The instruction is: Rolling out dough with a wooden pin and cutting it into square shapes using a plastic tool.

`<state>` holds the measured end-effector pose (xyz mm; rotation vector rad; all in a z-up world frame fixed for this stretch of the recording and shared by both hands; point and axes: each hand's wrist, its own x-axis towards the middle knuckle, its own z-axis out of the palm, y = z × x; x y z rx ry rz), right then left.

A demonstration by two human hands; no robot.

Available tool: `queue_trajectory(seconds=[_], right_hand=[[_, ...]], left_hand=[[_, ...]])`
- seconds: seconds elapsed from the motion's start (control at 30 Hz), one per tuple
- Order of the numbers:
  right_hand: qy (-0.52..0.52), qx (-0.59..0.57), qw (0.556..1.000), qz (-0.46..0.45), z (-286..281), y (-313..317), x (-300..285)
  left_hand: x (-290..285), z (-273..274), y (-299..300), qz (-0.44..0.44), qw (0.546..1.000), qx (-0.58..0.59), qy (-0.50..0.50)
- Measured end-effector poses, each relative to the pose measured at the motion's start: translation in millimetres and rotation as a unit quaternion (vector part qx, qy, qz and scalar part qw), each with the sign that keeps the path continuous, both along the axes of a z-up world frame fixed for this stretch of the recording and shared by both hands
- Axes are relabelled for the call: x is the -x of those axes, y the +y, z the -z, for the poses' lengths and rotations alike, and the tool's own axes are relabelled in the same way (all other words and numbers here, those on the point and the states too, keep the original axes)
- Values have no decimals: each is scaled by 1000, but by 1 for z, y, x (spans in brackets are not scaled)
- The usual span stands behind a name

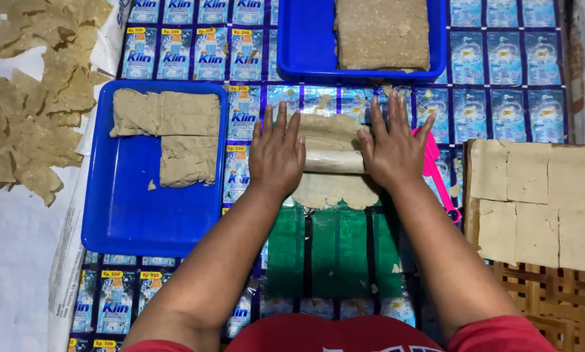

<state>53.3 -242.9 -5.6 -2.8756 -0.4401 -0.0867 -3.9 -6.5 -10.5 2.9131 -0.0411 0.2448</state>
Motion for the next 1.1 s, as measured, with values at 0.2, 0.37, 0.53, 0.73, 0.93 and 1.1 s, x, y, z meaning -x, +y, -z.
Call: queue_trajectory(seconds=[0.2,0.37,0.53,0.73,0.93,1.1], right_hand=[[8,-20,1000,6,-10,9,-39],[14,-27,1000,-2,-12,8,-28],[19,29,999,-20,2,-3,22],[-37,-5,999,-36,11,-17,100],[7,-49,997,-51,10,-47,136],[-66,-105,980,154,-2,-84,71]], left_hand=[[-40,-4,4,-29,999,25,-7],[-21,-6,0,-40,999,0,-2],[33,2,-4,0,1000,5,-4],[104,15,-7,32,998,14,-57],[129,-43,-10,41,993,106,42],[141,-15,4,100,988,116,-22]])
